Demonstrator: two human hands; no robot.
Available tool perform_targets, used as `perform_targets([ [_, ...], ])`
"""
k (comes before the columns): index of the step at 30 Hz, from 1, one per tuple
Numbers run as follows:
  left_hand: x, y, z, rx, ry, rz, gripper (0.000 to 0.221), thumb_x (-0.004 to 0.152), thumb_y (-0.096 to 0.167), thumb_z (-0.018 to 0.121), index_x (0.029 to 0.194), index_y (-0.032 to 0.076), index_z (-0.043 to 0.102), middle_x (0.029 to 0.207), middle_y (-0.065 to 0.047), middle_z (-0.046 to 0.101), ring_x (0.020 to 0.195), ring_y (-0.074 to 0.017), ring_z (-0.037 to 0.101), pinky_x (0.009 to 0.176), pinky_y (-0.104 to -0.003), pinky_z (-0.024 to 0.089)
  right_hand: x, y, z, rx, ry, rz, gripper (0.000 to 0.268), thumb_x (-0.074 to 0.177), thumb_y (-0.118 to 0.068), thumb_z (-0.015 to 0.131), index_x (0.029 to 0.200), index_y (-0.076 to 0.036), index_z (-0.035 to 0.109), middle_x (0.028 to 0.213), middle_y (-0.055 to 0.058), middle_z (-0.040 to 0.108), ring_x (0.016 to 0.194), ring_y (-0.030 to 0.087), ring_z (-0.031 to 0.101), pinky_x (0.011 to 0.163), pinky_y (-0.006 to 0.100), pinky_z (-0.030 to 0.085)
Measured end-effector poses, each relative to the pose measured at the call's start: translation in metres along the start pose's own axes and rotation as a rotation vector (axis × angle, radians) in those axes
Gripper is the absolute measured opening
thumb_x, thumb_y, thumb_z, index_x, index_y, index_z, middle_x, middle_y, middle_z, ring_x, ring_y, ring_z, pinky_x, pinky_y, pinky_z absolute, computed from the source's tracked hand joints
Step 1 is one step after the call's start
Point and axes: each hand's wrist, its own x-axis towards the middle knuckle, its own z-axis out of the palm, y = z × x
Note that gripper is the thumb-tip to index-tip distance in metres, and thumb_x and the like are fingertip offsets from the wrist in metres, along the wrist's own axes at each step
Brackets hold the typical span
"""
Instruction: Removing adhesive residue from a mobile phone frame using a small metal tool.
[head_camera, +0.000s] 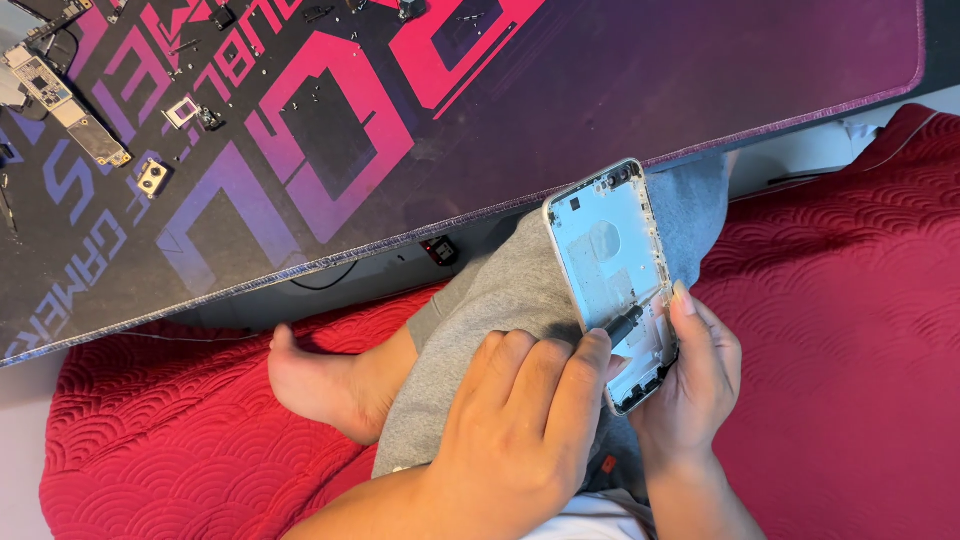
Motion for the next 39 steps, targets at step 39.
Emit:
perform_targets([
  [39, -0.001, -0.002, 0.006, -0.056, 0.002, -0.132, 0.045, 0.113, 0.036, 0.037, 0.128, 0.0, 0.059, 0.089, -0.007, 0.072, 0.066, -0.0264, 0.063, 0.065, -0.041, 0.053, 0.005, 0.011, -0.017, -0.009, -0.085, -0.035, 0.031, 0.104, -0.027, 0.059, 0.082, -0.005, 0.065, 0.074, 0.002, 0.064, 0.069, 0.01, 0.061, 0.064, 0.022, 0.048],
])
